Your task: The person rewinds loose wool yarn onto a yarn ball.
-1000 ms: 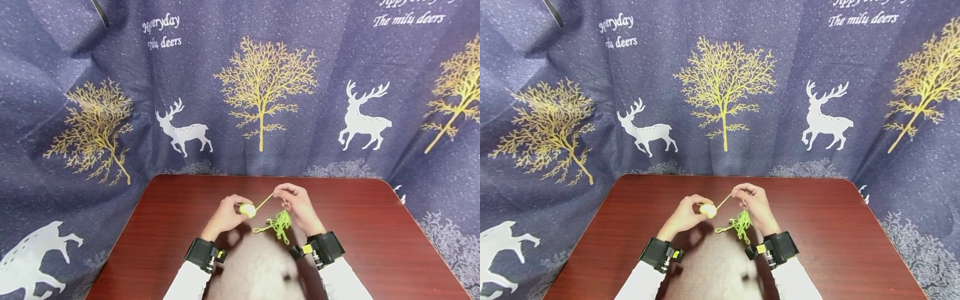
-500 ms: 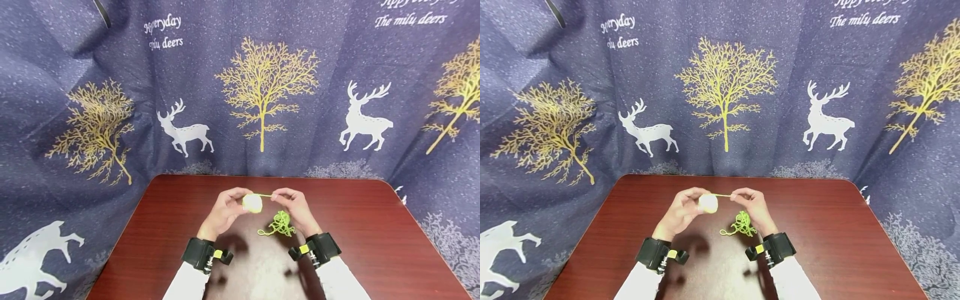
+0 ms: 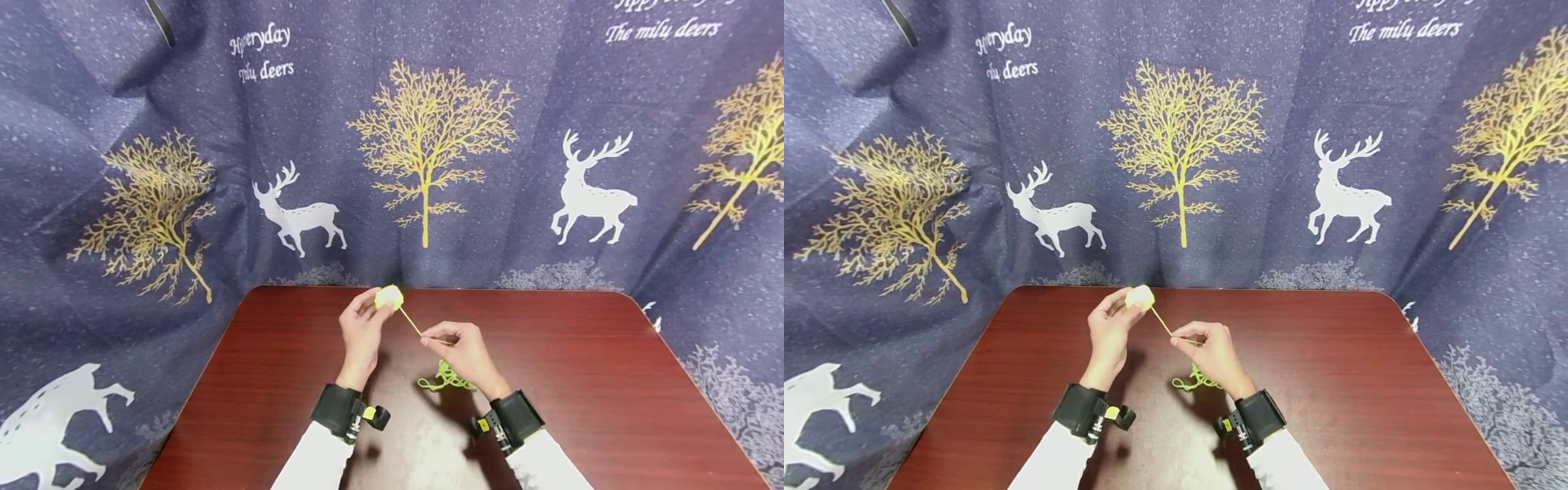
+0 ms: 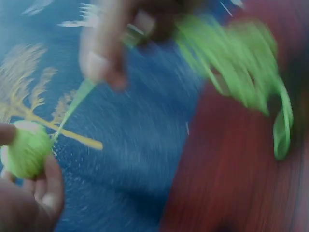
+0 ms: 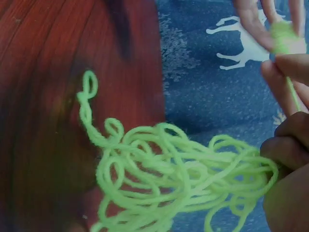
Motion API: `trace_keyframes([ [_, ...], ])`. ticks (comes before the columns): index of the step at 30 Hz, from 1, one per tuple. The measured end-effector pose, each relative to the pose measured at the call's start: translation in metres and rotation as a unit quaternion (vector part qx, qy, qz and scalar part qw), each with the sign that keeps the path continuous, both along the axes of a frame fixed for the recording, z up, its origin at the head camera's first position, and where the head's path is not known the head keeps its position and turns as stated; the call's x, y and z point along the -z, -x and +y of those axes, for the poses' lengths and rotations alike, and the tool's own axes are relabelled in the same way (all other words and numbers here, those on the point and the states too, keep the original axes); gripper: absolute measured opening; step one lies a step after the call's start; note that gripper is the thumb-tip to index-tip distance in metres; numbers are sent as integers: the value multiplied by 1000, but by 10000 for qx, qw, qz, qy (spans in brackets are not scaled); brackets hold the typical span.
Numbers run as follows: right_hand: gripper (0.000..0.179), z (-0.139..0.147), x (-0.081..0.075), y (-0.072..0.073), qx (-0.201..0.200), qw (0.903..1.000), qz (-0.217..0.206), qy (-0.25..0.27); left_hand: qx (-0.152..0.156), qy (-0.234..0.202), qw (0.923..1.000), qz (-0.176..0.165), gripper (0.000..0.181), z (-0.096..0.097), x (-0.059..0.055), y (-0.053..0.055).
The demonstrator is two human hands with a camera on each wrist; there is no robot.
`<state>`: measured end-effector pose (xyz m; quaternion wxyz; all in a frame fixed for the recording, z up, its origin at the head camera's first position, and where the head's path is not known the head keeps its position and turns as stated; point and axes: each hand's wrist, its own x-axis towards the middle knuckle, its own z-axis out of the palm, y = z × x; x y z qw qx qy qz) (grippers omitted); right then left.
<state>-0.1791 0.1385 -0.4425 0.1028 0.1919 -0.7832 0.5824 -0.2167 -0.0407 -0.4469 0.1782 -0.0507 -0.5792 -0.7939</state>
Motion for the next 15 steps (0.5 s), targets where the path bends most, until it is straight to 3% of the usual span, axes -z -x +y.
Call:
trace_keyframes([
  [1, 9, -1, -4, -2, 52, 9999, 48, -141, -348, 798, 9962, 42, 41, 0, 4, 0],
  [2, 9, -1, -8, -4, 83, 9997, 81, -237, -679, 1628, 9843, 92, 39, 0, 7, 0],
  [4, 9, -1, -14, -5, 102, 9992, 156, -367, -1180, 3068, 9442, 225, 35, -1, 14, -1],
  [6, 8, 1, -20, -5, 95, 9988, 215, -437, -1324, 4101, 9019, 302, 33, -3, 19, -3],
  [8, 8, 4, -22, -3, 69, 9989, 209, -407, -1180, 4803, 8687, 276, 32, -5, 22, -6],
  [11, 10, 9, -23, 1, 27, 9995, 123, -303, -668, 5569, 8278, -98, 33, -9, 21, -11],
  [13, 11, 13, -23, 4, -2, 9999, 25, -160, -147, 5936, 8039, -336, 31, -12, 20, -14],
  [15, 12, 16, -24, 6, -4, 10000, -92, -21, 585, 6093, 7887, -565, 30, -16, 18, -15],
])
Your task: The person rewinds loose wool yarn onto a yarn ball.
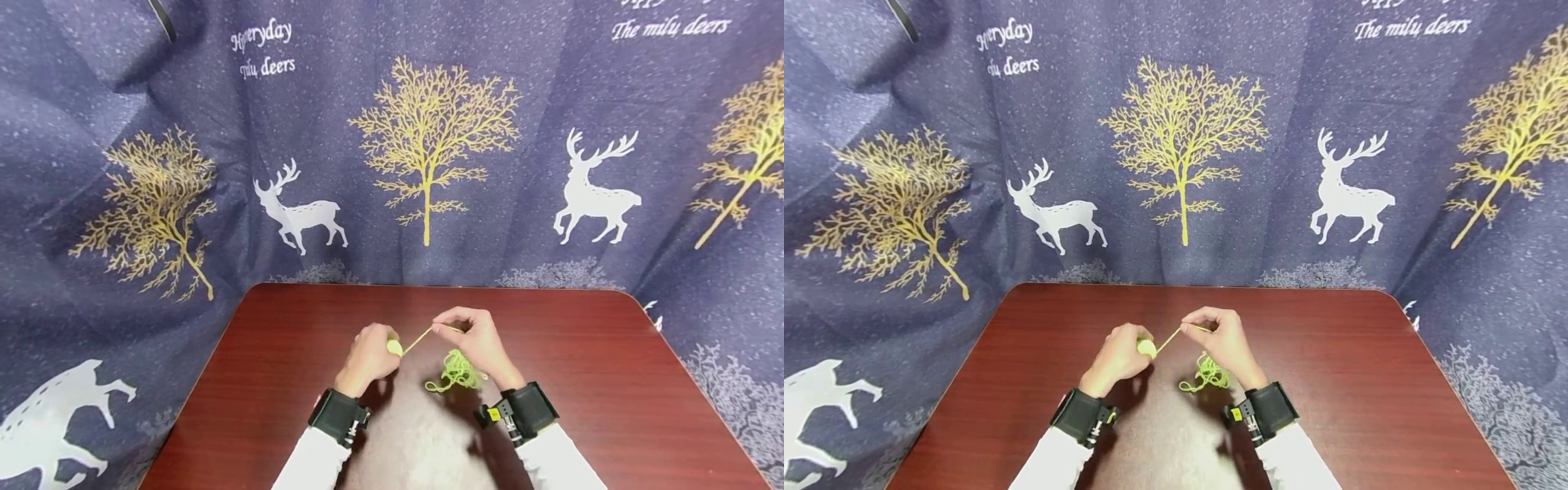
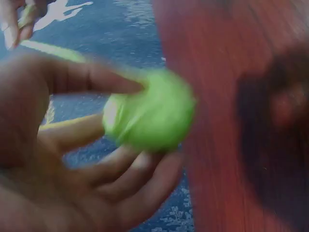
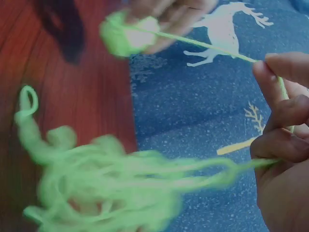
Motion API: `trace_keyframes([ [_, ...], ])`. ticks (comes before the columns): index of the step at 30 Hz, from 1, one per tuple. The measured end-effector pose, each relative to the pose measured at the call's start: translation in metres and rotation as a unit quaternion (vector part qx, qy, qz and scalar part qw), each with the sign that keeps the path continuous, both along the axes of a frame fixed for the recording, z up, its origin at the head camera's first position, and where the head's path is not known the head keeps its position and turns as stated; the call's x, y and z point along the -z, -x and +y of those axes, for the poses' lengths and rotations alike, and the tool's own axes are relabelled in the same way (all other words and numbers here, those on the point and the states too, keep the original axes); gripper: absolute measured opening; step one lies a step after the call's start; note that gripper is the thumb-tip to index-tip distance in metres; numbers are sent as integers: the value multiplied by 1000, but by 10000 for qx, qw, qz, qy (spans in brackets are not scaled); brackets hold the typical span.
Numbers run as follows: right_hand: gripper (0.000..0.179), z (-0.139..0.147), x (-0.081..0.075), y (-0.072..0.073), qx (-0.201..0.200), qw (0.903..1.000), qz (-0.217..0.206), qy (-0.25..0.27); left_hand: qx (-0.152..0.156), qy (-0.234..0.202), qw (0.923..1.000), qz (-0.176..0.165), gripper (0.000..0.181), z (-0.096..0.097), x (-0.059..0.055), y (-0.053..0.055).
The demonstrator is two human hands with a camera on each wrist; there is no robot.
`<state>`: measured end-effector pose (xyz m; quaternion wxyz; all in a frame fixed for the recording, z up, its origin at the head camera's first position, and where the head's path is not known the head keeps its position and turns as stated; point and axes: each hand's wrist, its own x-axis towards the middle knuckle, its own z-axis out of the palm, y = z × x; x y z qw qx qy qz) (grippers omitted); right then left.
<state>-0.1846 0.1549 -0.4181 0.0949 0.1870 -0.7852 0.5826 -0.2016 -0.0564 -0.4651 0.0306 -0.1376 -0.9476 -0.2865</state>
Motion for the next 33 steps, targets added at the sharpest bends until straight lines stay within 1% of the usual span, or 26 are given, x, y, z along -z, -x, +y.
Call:
trace_keyframes([
  [1, 13, 1, -1, 1, 10, 10000, -47, 75, 364, -25, 9990, -250, 29, -2, -1, 0],
  [2, 13, 2, -1, 2, 34, 9999, -88, 138, 776, -211, 9954, -515, 27, -3, -2, -1],
  [3, 14, 3, -1, 3, 65, 9997, -133, 192, 1214, -553, 9876, -824, 27, -5, -2, -2],
  [4, 14, 4, -2, 5, 108, 9995, -179, 250, 1647, -996, 9746, -1149, 27, -6, -3, -3],
  [5, 14, 5, -1, 6, 154, 9992, -205, 305, 2038, -1475, 9573, -1423, 29, -6, -4, -4],
  [6, 15, 5, -1, 8, 198, 9989, -222, 367, 2398, -1933, 9379, -1597, 31, -6, -5, -5],
  [7, 16, 6, 0, 9, 249, 9985, -221, 424, 2708, -2413, 9150, -1766, 33, -6, -6, -7],
  [8, 17, 6, 1, 10, 290, 9981, -230, 488, 2927, -2850, 8934, -1868, 35, -6, -7, -8],
  [9, 18, 7, 1, 11, 321, 9976, -249, 558, 3108, -3215, 8744, -1882, 37, -6, -8, -9],
  [10, 19, 7, 3, 11, 338, 9972, -245, 614, 3252, -3498, 8597, -1814, 38, -5, -9, -10],
  [12, 20, 6, 4, 12, 320, 9968, -239, 686, 3448, -3949, 8356, -1639, 40, -4, -12, -11],
  [13, 20, 6, 5, 12, 297, 9968, -240, 709, 3502, -4154, 8244, -1590, 41, -3, -13, -11],
  [15, 20, 4, 7, 12, 256, 9969, -273, 696, 3526, -4485, 8086, -1439, 41, -2, -17, -11],
  [16, 20, 2, 8, 12, 218, 9970, -279, 685, 3499, -4631, 8031, -1342, 41, -1, -18, -11],
  [18, 18, -1, 10, 11, 177, 9973, -326, 640, 3350, -4900, 7973, -1096, 41, 1, -22, -12],
  [19, 17, -2, 11, 10, 148, 9973, -340, 629, 3229, -5030, 7961, -947, 40, 2, -24, -12],
  [21, 15, -5, 14, 8, 108, 9976, -343, 584, 2945, -5343, 7893, -692, 40, 4, -27, -12],
  [23, 12, -9, 16, 4, 92, 9983, -307, 487, 2523, -5628, 7858, -475, 42, 7, -31, -11],
  [24, 11, -11, 17, 2, 79, 9987, -271, 434, 2290, -5739, 7853, -377, 43, 8, -32, -10],
  [26, 9, -15, 17, -2, 83, 9995, -196, 254, 1735, -5887, 7891, -273, 43, 10, -32, -7],
  [27, 9, -17, 17, -5, 79, 9997, -165, 166, 1452, -5890, 7948, -186, 43, 11, -31, -5],
  [28, 8, -19, 17, -7, 73, 9999, -133, 67, 1167, -5853, 8023, -122, 42, 12, -30, -3],
  [29, 8, -21, 16, -10, 72, 9999, -105, -21, 909, -5774, 8114, -27, 41, 12, -27, -1],
  [31, 7, -23, 12, -14, 87, 9997, -23, -229, 456, -5491, 8342, 222, 39, 13, -22, 3],
  [33, 6, -25, 9, -17, 103, 9992, 67, -370, 138, -5103, 8581, 557, 38, 14, -16, 6],
])
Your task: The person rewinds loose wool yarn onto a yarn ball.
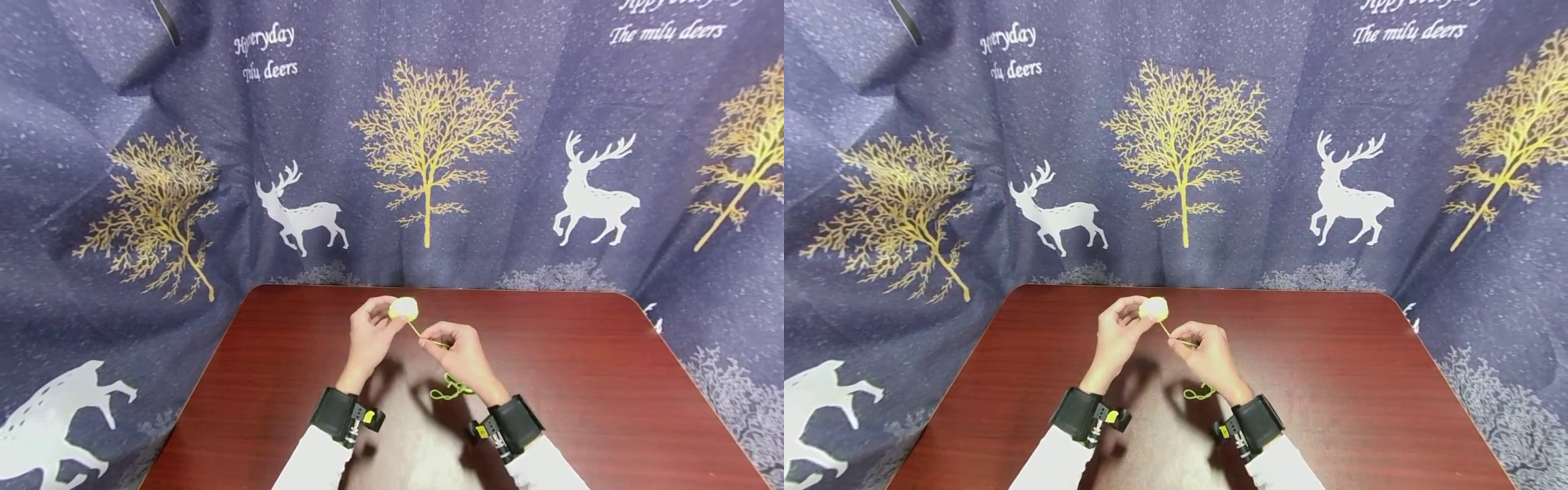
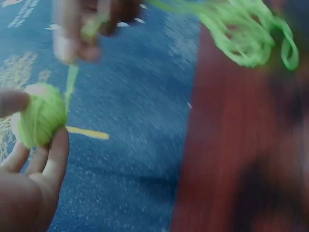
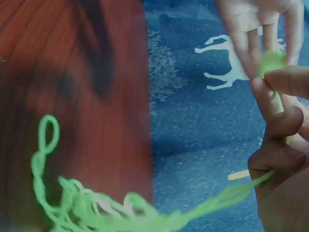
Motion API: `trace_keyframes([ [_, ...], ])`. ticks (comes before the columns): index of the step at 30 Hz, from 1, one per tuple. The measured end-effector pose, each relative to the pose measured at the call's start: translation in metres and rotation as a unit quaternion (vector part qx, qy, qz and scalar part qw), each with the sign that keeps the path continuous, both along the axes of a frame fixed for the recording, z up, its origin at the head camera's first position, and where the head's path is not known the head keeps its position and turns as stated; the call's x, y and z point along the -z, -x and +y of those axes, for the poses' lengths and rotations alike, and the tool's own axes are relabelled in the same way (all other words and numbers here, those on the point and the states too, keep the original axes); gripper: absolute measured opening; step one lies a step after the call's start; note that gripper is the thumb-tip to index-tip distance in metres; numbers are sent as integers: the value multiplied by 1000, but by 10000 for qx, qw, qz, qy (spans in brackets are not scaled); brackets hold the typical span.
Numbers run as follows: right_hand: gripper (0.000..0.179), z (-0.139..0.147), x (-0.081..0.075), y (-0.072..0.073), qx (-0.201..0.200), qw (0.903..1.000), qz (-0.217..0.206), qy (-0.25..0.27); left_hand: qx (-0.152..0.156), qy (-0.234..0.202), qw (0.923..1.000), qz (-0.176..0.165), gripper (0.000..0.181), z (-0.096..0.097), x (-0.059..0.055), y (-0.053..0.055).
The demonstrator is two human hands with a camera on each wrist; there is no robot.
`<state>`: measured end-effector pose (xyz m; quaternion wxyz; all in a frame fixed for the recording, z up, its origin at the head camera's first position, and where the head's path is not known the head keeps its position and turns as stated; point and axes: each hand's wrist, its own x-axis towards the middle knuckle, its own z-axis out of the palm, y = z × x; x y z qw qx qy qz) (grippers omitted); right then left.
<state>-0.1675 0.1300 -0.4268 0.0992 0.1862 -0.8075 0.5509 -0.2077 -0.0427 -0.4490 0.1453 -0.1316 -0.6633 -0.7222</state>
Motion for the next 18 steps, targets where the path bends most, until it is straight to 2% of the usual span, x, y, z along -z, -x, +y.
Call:
trace_keyframes([
  [2, 6, 0, -4, -1, 6, 10000, 69, -61, -419, 562, 9974, 179, 36, 0, 7, 2],
  [4, 6, 2, -8, 0, -43, 9999, 127, -22, -659, 1164, 9901, 421, 35, -1, 13, 3],
  [6, 7, 5, -10, 2, -134, 9997, 141, 134, -779, 1974, 9749, 668, 33, -3, 18, 3],
  [8, 9, 10, -12, 7, -235, 9991, 117, 338, -643, 2760, 9554, 833, 32, -5, 21, 2],
  [10, 12, 16, -9, 13, -360, 9971, -18, 664, -224, 3397, 9359, 907, 30, -8, 21, 1],
  [12, 16, 23, -4, 20, -472, 9922, -271, 1119, 439, 3765, 9216, 839, 30, -11, 20, -1],
  [15, 23, 31, 6, 29, -700, 9730, -752, 2068, 1493, 3762, 9122, 638, 29, -15, 16, -3],
  [18, 23, 37, 15, 36, -930, 9389, -1151, 3106, 2468, 3253, 9119, 413, 31, -19, 13, -4],
])
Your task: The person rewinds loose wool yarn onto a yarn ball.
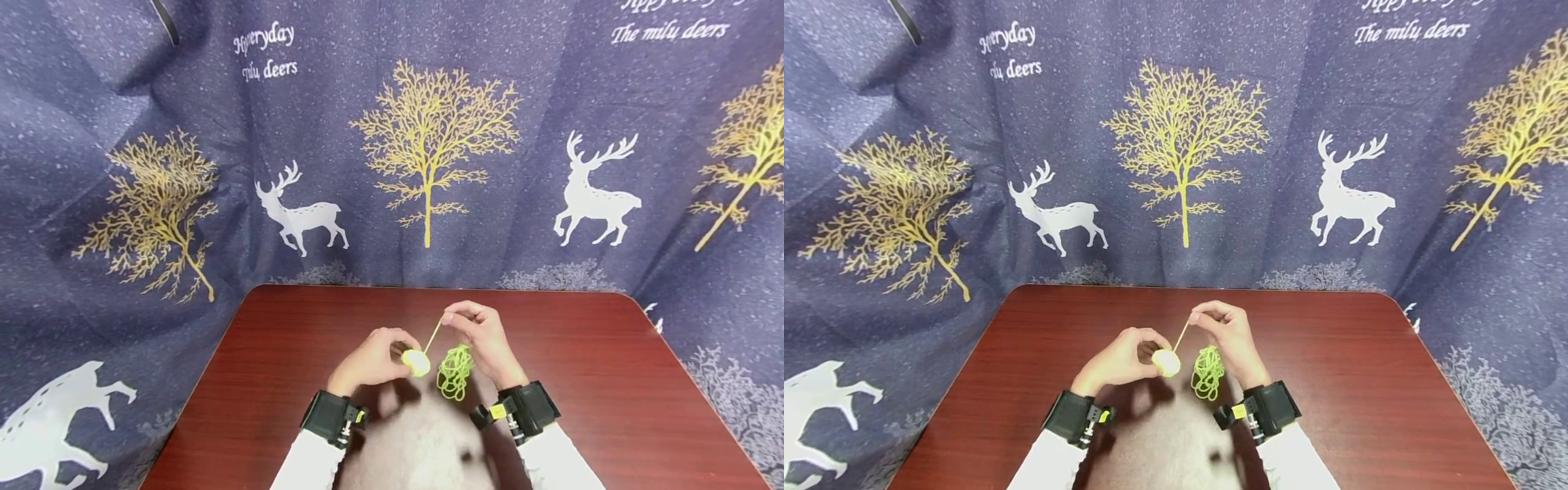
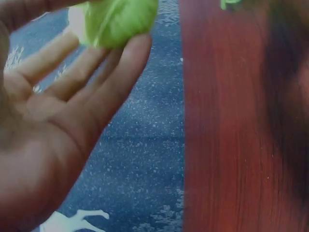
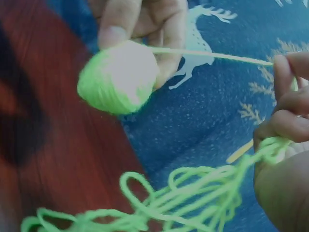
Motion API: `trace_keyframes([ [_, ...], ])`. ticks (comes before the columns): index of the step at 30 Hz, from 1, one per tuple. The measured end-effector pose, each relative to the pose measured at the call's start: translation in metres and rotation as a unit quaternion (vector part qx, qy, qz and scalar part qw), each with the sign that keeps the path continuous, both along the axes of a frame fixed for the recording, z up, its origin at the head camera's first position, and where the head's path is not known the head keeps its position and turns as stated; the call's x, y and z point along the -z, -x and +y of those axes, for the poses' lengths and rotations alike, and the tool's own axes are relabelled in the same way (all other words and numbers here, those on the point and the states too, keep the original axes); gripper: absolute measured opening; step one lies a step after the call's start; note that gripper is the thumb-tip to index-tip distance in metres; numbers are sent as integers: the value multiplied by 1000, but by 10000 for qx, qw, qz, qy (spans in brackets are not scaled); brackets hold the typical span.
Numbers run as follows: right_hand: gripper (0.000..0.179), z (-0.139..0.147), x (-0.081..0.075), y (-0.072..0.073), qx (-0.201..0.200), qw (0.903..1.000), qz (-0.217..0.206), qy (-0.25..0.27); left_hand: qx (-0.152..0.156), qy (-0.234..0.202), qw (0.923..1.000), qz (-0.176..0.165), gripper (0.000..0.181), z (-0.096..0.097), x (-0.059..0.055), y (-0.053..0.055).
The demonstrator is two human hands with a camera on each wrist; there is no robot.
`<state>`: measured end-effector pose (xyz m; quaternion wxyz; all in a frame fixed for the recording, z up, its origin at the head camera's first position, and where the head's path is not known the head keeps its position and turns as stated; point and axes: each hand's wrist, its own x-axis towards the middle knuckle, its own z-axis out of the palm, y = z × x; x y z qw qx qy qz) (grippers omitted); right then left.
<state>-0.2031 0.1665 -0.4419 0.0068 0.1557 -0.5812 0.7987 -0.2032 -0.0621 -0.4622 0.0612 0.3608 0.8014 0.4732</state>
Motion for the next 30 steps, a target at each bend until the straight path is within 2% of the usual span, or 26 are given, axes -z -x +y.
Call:
trace_keyframes([
  [2, 16, 2, 5, 3, -85, 9974, -278, 659, 536, -456, 9965, -461, 32, -2, -1, 0],
  [3, 14, 3, 8, 5, -90, 9949, -388, 925, 795, -730, 9918, -690, 32, -3, -2, -1],
  [5, 12, 5, 12, 8, -43, 9890, -624, 1341, 1219, -1322, 9772, -1127, 34, -4, -6, -3],
  [6, 12, 5, 14, 9, 89, 9870, -763, 1411, 1365, -1603, 9697, -1240, 35, -4, -7, -3],
  [8, 17, 3, 18, 11, 482, 9864, -965, 1239, 1554, -2247, 9520, -1383, 37, -2, -10, -4],
  [9, 20, 2, 21, 11, 698, 9872, -1025, 1007, 1553, -2523, 9453, -1366, 37, -2, -12, -4],
  [11, 23, -2, 24, 11, 1178, 9878, -1000, 173, 1398, -3082, 9325, -1258, 39, 1, -14, -3],
  [13, 20, -7, 27, 10, 1512, 9815, -693, -944, 1081, -3606, 9193, -1146, 39, 4, -15, -2],
  [14, 18, -10, 28, 8, 1632, 9741, -437, -1505, 835, -3801, 9145, -1107, 40, 6, -15, -1],
  [16, 9, -15, 29, 5, 1795, 9507, 151, -2525, 359, -4212, 8987, -1166, 42, 10, -15, 0],
  [17, 6, -18, 29, 3, 1802, 9388, 403, -2909, 113, -4390, 8900, -1229, 42, 13, -15, 1],
  [19, 8, -22, 27, -1, 1705, 9209, 852, -3399, -467, -4588, 8771, -1342, 42, 17, -15, 3],
  [20, 9, -24, 27, -3, 1602, 9167, 1012, -3519, -780, -4655, 8708, -1378, 42, 19, -14, 4],
  [22, 11, -27, 25, -7, 1391, 9143, 1190, -3612, -1407, -4707, 8601, -1372, 42, 22, -14, 7],
  [24, 10, -27, 24, -10, 1239, 9186, 1225, -3548, -1979, -4756, 8459, -1380, 42, 22, -14, 11],
  [26, 8, -25, 25, -12, 1188, 9252, 1145, -3417, -2433, -4880, 8263, -1407, 43, 20, -13, 16],
  [28, 6, -18, 27, -12, 1213, 9303, 1037, -3304, -2759, -5059, 8038, -1479, 44, 15, -12, 21],
  [30, 5, -6, 29, -12, 1212, 9343, 877, -3234, -3030, -5186, 7853, -1502, 44, 8, -11, 25],
])
